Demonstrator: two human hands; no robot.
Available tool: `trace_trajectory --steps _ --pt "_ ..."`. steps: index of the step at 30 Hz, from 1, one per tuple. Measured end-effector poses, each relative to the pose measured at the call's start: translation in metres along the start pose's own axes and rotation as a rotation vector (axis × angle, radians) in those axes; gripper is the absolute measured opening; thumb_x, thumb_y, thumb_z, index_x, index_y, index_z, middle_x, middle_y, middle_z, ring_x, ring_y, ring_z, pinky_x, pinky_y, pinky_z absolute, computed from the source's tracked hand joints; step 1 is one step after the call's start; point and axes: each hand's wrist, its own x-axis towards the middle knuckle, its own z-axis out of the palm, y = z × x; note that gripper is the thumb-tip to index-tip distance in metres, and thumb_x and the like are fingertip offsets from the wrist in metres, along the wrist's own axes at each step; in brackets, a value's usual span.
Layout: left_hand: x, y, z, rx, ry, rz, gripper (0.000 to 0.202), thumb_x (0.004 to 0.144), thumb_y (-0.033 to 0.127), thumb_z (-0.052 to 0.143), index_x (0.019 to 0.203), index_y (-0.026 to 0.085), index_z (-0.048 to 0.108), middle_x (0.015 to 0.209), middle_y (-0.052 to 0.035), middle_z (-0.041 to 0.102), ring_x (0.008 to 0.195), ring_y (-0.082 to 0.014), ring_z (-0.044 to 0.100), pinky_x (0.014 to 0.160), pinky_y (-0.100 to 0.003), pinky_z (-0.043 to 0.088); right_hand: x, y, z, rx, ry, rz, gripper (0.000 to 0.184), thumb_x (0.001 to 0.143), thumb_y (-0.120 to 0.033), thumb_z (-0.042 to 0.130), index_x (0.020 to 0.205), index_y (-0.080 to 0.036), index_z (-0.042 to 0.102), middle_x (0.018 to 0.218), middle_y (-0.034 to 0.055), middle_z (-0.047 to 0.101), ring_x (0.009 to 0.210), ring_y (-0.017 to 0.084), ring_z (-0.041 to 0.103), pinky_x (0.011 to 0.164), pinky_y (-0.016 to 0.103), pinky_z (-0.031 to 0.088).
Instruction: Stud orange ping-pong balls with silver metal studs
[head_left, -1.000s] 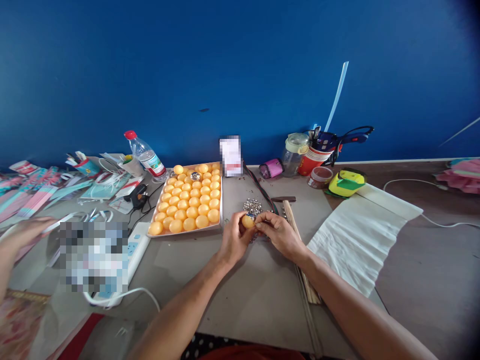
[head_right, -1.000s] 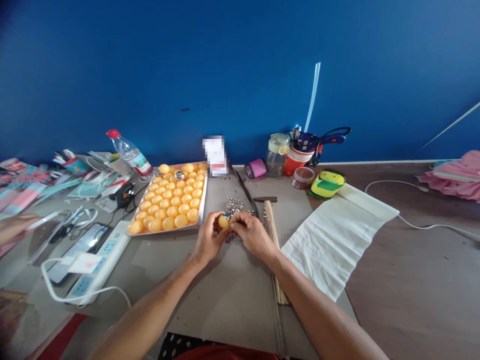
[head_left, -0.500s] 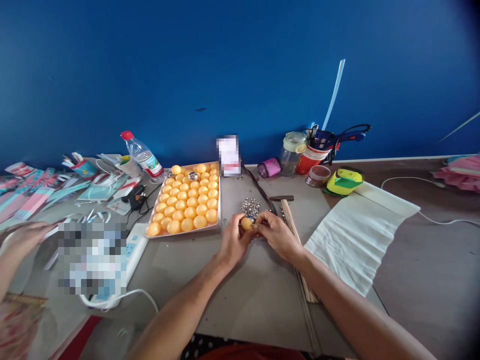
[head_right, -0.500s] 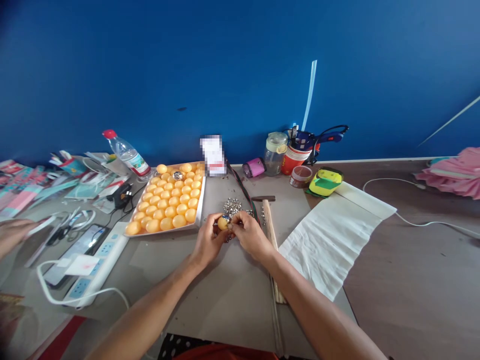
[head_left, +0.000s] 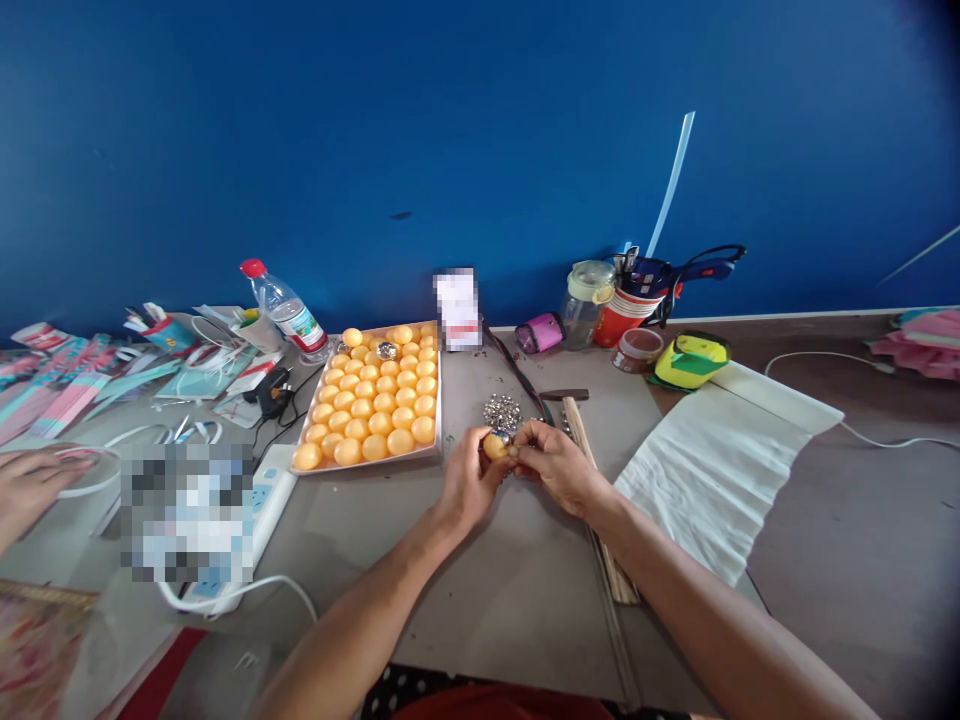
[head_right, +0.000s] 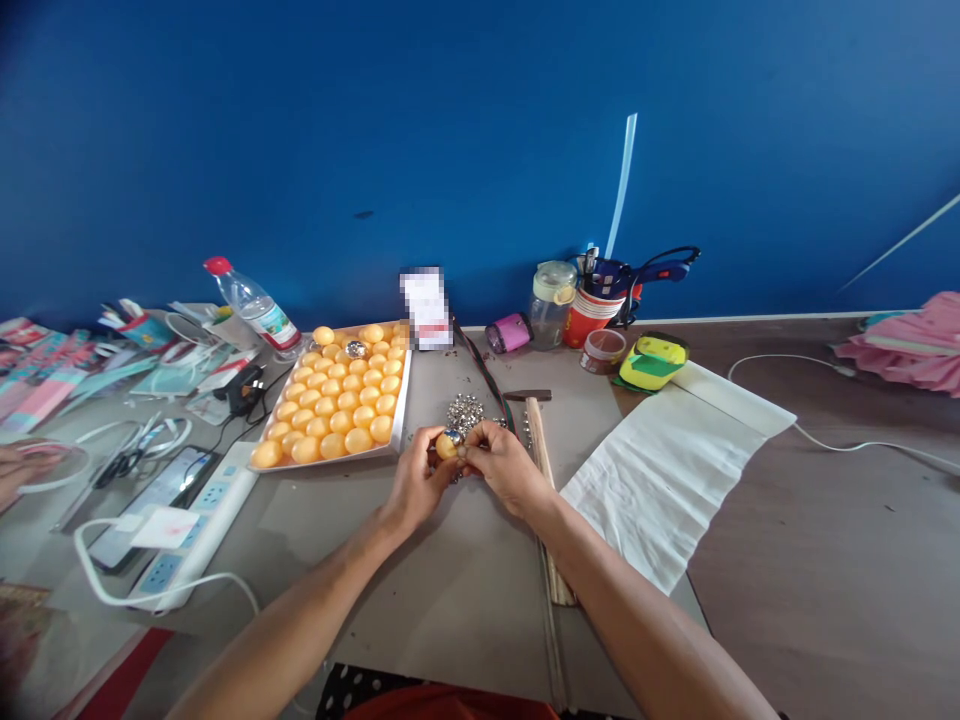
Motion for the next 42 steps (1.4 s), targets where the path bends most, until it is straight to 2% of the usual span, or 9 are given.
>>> trace_trajectory --steps 9,13,17,19,23,26,30,36,42 --pt "-0.001 -0.004 0.002 0.004 -0.021 0.007 0.039 0.079 0.042 0.059 0.105 0.016 0.048 0.082 -0.0023 0.057 0.065 -0.0120 0.052 0.056 -0.024 0.042 0.000 0.003 0.002 0.007 0.057 0.040 0.019 0.058 -0.025 0.064 0.059 -0.019 0.046 0.052 -0.0064 0.050 0.050 0.008 0.046 0.051 0.022 0.037" --pt "0.001 0.002 0.006 -0.209 -0.037 -0.094 0.041 0.077 0.045 0.060 0.102 0.017 0.044 0.072 0.0025 0.053 0.051 -0.0078 0.046 0.045 -0.020 0.038 -0.001 0.001 0.003 0.098 0.024 0.026 0.025 0.060 -0.031 0.069 0.063 -0.019 0.047 0.055 -0.0056 0.052 0.051 0.009 0.046 0.052 0.022 0.036" --pt "0.005 0.009 0.007 -0.442 -0.056 -0.118 0.043 0.074 0.046 0.063 0.099 0.017 0.045 0.077 0.0008 0.054 0.055 -0.0086 0.050 0.046 -0.020 0.042 0.003 -0.001 -0.006 0.200 -0.074 0.011 0.030 0.067 -0.044 0.066 0.067 -0.020 0.048 0.053 -0.0056 0.048 0.049 0.010 0.045 0.050 0.024 0.036" --pt "0.007 0.010 0.005 -0.485 -0.050 -0.113 0.043 0.072 0.046 0.064 0.099 0.018 0.046 0.080 -0.0004 0.056 0.059 -0.0096 0.052 0.048 -0.021 0.043 0.007 0.001 -0.015 0.070 -0.045 -0.034 0.029 0.071 -0.046 0.062 0.070 -0.020 0.049 0.051 -0.0057 0.046 0.048 0.011 0.044 0.049 0.024 0.035" --pt "0.011 0.010 0.001 -0.505 0.008 -0.085 0.041 0.073 0.044 0.065 0.099 0.018 0.047 0.084 -0.0021 0.058 0.066 -0.0110 0.054 0.055 -0.022 0.046 0.011 0.005 -0.025 -0.556 0.043 -0.304 0.013 0.078 -0.033 0.056 0.077 -0.020 0.057 0.067 -0.0001 0.056 0.062 0.015 0.051 0.060 0.028 0.038" --pt "0.012 0.011 -0.001 -0.495 0.042 -0.082 0.040 0.074 0.043 0.063 0.099 0.017 0.047 0.084 -0.0025 0.058 0.065 -0.0107 0.054 0.052 -0.021 0.045 0.006 0.006 -0.020 -0.988 0.024 -0.495 0.011 0.080 -0.022 0.053 0.087 -0.019 0.060 0.087 0.0055 0.061 0.082 0.020 0.055 0.073 0.031 0.038" --pt "0.011 0.012 -0.001 -0.458 0.066 -0.074 0.037 0.075 0.042 0.062 0.100 0.017 0.048 0.086 -0.0028 0.059 0.069 -0.0120 0.056 0.055 -0.022 0.047 -0.002 0.008 -0.007 -1.382 -0.053 -0.554 0.013 0.083 -0.021 0.052 0.091 -0.018 0.061 0.089 0.0078 0.060 0.086 0.022 0.055 0.077 0.033 0.034" --pt "0.009 0.011 0.002 -0.446 0.016 -0.093 0.038 0.076 0.041 0.062 0.102 0.018 0.048 0.089 -0.0034 0.059 0.072 -0.0127 0.058 0.060 -0.023 0.048 0.000 0.013 -0.003 -1.450 -0.074 -0.577 0.021 0.088 -0.019 0.043 0.080 -0.021 0.062 0.082 0.0052 0.061 0.076 0.018 0.054 0.075 0.032 0.029" --pt "0.011 0.009 0.000 -0.350 0.072 -0.045 0.036 0.077 0.041 0.061 0.100 0.016 0.049 0.093 -0.0045 0.060 0.082 -0.0146 0.058 0.072 -0.027 0.049 -0.002 0.012 -0.002 -1.427 -0.100 -0.575 0.015 0.087 -0.026 0.048 0.084 -0.019 0.062 0.084 0.0051 0.061 0.078 0.018 0.053 0.077 0.033 0.027"
